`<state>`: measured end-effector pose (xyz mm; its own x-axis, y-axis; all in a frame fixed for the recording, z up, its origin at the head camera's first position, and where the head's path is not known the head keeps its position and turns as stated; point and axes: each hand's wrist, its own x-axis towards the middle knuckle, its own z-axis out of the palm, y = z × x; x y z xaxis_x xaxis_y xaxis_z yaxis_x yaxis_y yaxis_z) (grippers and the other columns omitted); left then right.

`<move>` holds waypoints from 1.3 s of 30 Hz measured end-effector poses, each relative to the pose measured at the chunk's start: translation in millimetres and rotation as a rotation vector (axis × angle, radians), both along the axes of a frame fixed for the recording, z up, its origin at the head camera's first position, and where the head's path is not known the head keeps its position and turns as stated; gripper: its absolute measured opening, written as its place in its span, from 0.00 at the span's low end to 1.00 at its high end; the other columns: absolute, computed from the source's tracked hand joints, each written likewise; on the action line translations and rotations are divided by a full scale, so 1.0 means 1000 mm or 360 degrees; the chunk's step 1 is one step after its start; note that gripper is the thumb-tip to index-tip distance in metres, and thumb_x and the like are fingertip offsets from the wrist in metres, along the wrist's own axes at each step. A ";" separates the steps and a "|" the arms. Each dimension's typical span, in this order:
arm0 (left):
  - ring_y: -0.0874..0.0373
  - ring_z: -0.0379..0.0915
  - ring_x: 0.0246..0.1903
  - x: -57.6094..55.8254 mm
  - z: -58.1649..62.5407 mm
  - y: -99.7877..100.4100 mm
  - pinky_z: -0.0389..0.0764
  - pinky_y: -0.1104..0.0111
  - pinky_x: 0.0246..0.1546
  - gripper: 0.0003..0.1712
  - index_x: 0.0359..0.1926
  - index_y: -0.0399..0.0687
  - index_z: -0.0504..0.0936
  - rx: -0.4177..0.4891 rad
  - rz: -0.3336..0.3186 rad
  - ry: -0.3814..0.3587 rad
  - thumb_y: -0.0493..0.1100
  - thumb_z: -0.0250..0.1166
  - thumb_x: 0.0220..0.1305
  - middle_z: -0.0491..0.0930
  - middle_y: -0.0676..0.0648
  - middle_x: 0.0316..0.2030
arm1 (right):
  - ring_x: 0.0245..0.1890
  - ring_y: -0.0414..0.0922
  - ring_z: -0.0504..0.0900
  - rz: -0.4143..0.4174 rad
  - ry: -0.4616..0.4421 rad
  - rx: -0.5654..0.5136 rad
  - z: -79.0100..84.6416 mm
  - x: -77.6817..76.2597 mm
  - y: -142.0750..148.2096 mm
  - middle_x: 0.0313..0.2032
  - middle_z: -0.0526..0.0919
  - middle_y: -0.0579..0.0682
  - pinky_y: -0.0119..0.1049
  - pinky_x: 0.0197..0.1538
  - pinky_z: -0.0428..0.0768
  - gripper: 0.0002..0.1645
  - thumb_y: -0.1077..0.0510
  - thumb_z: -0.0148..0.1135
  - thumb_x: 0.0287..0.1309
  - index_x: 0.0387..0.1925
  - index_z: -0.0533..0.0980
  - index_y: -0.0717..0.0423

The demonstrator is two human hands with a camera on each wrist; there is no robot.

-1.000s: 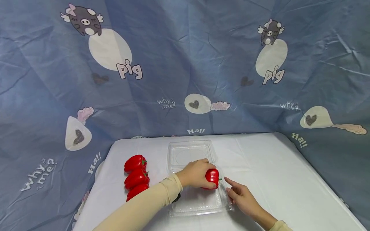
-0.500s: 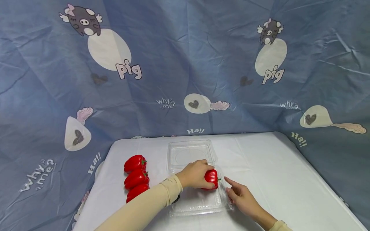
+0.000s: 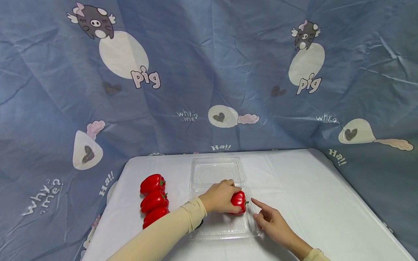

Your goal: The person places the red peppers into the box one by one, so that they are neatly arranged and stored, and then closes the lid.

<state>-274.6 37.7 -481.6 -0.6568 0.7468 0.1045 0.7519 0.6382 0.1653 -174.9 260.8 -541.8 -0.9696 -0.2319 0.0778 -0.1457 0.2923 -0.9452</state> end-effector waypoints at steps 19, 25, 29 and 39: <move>0.60 0.73 0.42 0.002 0.008 -0.006 0.79 0.71 0.33 0.38 0.59 0.52 0.80 0.0006 -0.0003 -0.0017 0.67 0.67 0.52 0.77 0.52 0.47 | 0.21 0.40 0.75 0.0025 0.0063 -0.0047 0.006 0.002 -0.003 0.22 0.74 0.50 0.34 0.24 0.77 0.27 0.63 0.58 0.68 0.66 0.69 0.63; 0.59 0.74 0.45 -0.003 0.017 -0.014 0.80 0.68 0.37 0.38 0.61 0.52 0.80 0.0047 0.0005 -0.0066 0.66 0.66 0.53 0.77 0.51 0.48 | 0.20 0.40 0.75 0.0000 0.0048 -0.0031 0.005 0.002 -0.003 0.21 0.75 0.51 0.34 0.24 0.77 0.26 0.64 0.58 0.68 0.66 0.69 0.62; 0.57 0.75 0.48 -0.008 0.026 -0.023 0.81 0.64 0.42 0.38 0.61 0.52 0.79 0.0079 0.0029 -0.0125 0.67 0.66 0.55 0.77 0.51 0.50 | 0.21 0.39 0.74 -0.0025 0.0021 0.0001 0.004 0.001 -0.003 0.21 0.74 0.50 0.33 0.24 0.77 0.26 0.64 0.58 0.67 0.65 0.70 0.61; 0.54 0.74 0.53 -0.022 0.050 -0.052 0.80 0.59 0.48 0.39 0.63 0.51 0.78 0.0127 0.0107 -0.0193 0.67 0.65 0.56 0.76 0.49 0.54 | 0.21 0.38 0.74 -0.0036 -0.0015 0.0008 0.001 0.001 -0.003 0.21 0.74 0.51 0.33 0.24 0.77 0.26 0.65 0.59 0.67 0.65 0.71 0.60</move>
<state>-296.1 -14.2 -431.9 -0.7163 0.6933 0.0789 0.6796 0.6674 0.3045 -174.0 257.5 -541.3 -0.9752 -0.2105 0.0676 -0.1303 0.2999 -0.9450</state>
